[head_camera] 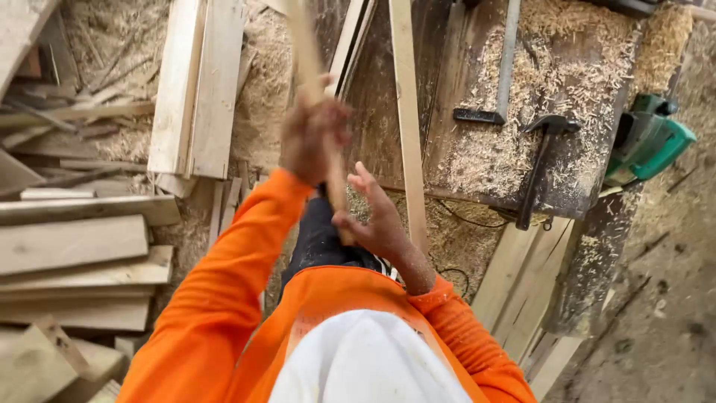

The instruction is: Sorting and organizing thin wooden strips on a workbench.

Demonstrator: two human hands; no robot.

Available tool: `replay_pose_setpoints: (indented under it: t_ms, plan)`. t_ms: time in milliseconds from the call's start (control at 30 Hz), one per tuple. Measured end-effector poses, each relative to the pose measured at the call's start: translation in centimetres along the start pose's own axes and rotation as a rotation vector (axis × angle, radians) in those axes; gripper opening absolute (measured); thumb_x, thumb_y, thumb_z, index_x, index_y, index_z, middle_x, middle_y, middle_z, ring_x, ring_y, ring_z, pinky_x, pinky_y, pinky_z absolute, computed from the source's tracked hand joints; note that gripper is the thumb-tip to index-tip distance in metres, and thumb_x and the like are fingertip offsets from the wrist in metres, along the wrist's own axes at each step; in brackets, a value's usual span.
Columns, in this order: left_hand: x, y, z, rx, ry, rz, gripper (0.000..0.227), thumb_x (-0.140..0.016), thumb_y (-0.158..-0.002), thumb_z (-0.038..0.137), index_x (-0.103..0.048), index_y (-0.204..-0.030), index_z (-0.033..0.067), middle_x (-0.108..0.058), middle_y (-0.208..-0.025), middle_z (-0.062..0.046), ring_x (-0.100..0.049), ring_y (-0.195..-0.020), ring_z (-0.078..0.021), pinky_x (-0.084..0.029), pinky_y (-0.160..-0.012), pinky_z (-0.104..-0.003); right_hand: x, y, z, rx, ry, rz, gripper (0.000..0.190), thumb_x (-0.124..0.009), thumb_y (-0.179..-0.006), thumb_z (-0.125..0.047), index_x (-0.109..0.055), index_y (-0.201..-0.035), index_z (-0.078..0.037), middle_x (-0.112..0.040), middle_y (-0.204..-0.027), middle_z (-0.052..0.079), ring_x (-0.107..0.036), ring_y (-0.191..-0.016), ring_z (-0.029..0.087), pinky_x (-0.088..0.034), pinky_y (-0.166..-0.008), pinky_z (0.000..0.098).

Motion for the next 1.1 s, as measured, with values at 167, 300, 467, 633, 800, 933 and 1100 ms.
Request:
replay_pose_setpoints:
  t_ms: [167,300,467,633,800,933,1100]
  plan:
    - [-8.3,-6.1,-3.7,-0.047,-0.321,-0.199,0.074,-0.054,-0.105,0.052,-0.038,-0.157,0.0025,-0.061,-0.134,-0.021,-0.062,-0.115,-0.0250,-0.059,-0.096,-0.041,2.7,1.4,9.4,-0.578,-0.212,0.430,0.044,-0.061,-0.108,-0.041,-0.061,-0.132,-0.003,-0.053,-0.087,0.001,-0.048,-0.074,0.013,-0.044,-0.064,0.0293]
    - [-4.8,-5.3,-17.8,0.029,-0.948,-0.077,0.096,-0.066,-0.091,0.057,-0.028,-0.164,0.0064,-0.054,-0.142,-0.026,-0.055,-0.130,-0.0432,-0.046,-0.110,-0.050,9.3,4.6,16.3,-0.656,0.231,0.772,0.036,-0.071,-0.100,-0.038,-0.070,-0.112,-0.003,-0.067,-0.081,0.003,-0.062,-0.072,0.014,-0.050,-0.065,0.0285]
    - [-7.6,-6.0,-17.1,0.558,-1.185,-0.071,0.119,-0.079,-0.080,0.058,-0.009,-0.162,0.0091,-0.042,-0.150,-0.026,-0.051,-0.131,-0.0400,-0.048,-0.103,-0.051,13.0,7.9,22.4,-1.058,0.546,0.759,0.033,-0.071,-0.098,-0.036,-0.072,-0.108,-0.005,-0.074,-0.088,0.008,-0.071,-0.072,0.023,-0.059,-0.065,0.0393]
    - [-9.0,-8.5,-18.5,0.695,-1.157,0.105,0.125,-0.082,-0.074,0.041,-0.003,-0.167,0.0114,-0.048,-0.148,-0.025,-0.060,-0.123,-0.0403,-0.051,-0.103,-0.047,13.8,10.6,26.3,-0.820,0.878,0.736,0.047,-0.082,-0.089,-0.037,-0.072,-0.120,-0.003,-0.074,-0.098,0.019,-0.072,-0.087,0.036,-0.058,-0.075,0.0444]
    - [-7.6,-9.2,-24.6,0.124,-0.889,0.289,0.101,-0.075,-0.068,0.019,-0.028,-0.154,-0.0036,-0.054,-0.140,-0.031,-0.057,-0.129,-0.0440,-0.047,-0.109,-0.046,16.8,12.8,26.5,-0.859,0.923,0.743,0.060,-0.088,-0.081,-0.044,-0.074,-0.122,-0.004,-0.067,-0.106,0.020,-0.065,-0.101,0.039,-0.054,-0.085,0.0492]
    - [-9.4,-12.2,-18.7,-0.120,-0.882,0.301,0.089,-0.071,-0.075,0.015,-0.037,-0.154,-0.0064,-0.055,-0.145,-0.032,-0.056,-0.136,-0.0443,-0.045,-0.117,-0.046,22.2,13.3,30.6,-0.828,0.957,0.832,0.064,-0.084,-0.088,-0.039,-0.067,-0.133,0.003,-0.063,-0.118,0.021,-0.061,-0.110,0.039,-0.050,-0.092,0.0502]
    - [-8.1,-19.2,-13.5,0.052,-0.913,0.355,0.067,-0.070,-0.085,0.017,-0.042,-0.141,-0.0058,-0.067,-0.123,-0.024,-0.073,-0.104,-0.0350,-0.064,-0.092,-0.046,24.4,13.1,36.0,-1.042,0.754,0.559,0.041,-0.082,-0.086,-0.037,-0.071,-0.107,-0.004,-0.069,-0.108,0.016,-0.064,-0.105,0.039,-0.053,-0.090,0.0508]
Point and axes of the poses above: each hand's wrist, its own y-axis away from the middle knuckle, its own x-axis out of the back of the hand, z = x × y, the point moved 4 cm from there along -y, towards the middle knuckle
